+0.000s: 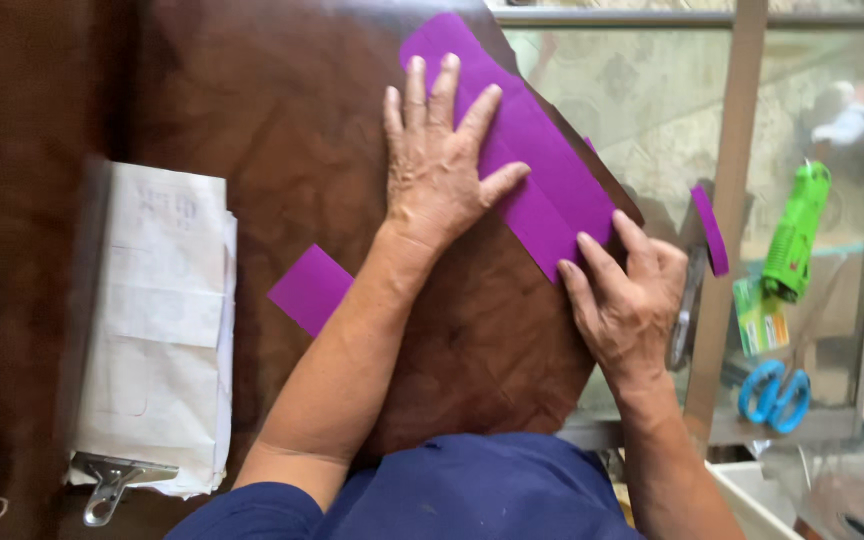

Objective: The person traces a pattern onto purple paper using a pen and ruler, then cuts the paper along the traced lines with scissors. The person repeats the process on a second piece of purple paper.

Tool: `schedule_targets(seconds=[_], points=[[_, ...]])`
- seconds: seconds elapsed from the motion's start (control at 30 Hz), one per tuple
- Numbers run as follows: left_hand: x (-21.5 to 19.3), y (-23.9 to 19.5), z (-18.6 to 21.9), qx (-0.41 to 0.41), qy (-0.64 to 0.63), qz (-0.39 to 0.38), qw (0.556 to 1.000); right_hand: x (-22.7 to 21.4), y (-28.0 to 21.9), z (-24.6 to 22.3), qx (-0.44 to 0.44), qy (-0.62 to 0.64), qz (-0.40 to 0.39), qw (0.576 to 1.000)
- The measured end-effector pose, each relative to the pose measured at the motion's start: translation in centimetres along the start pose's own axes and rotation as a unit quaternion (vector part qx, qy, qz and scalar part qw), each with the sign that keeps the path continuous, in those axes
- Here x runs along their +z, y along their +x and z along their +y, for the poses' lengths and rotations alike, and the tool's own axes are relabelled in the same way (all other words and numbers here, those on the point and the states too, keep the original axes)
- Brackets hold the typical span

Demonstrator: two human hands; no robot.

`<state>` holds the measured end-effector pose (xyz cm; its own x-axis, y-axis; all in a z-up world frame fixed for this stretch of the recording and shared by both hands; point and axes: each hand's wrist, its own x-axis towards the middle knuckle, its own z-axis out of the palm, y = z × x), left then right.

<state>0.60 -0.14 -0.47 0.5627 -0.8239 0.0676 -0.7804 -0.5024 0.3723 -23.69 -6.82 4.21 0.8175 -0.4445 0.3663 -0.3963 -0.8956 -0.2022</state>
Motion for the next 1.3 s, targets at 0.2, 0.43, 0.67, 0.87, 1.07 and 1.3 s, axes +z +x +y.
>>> schedule_targets(seconds=[0.2, 0.43, 0.67, 0.87, 1.07, 1.3], points=[[-0.3, -0.3, 0.3, -0.008, -0.031, 0.036, 0.999, 0.6, -0.6, 0.2, 0.004, 0.022, 0.009, 1.0], [-0.6, -0.6, 0.3, -0.01, -0.023, 0.045, 0.999, 1.0, -0.8, 0.1, 0.001, 0.019, 0.019, 1.0], [-0.2, -0.6, 0.3, -0.005, -0.017, 0.068, 0.998, 1.2, -0.8, 0.1, 0.002, 0.009, 0.021, 1.0], [-0.3, -0.6, 0.3, -0.007, -0.02, 0.063, 0.998, 1.3, -0.8, 0.3, -0.001, 0.008, 0.018, 1.0], [-0.6, -0.4, 0.3, -0.006, -0.026, 0.056, 0.998, 1.2, -0.7, 0.3, -0.001, 0.012, 0.013, 1.0], [-0.7, -0.5, 0.3, -0.004, -0.034, 0.043, 0.998, 1.4, -0.6, 0.3, -0.007, 0.019, 0.025, 0.999]])
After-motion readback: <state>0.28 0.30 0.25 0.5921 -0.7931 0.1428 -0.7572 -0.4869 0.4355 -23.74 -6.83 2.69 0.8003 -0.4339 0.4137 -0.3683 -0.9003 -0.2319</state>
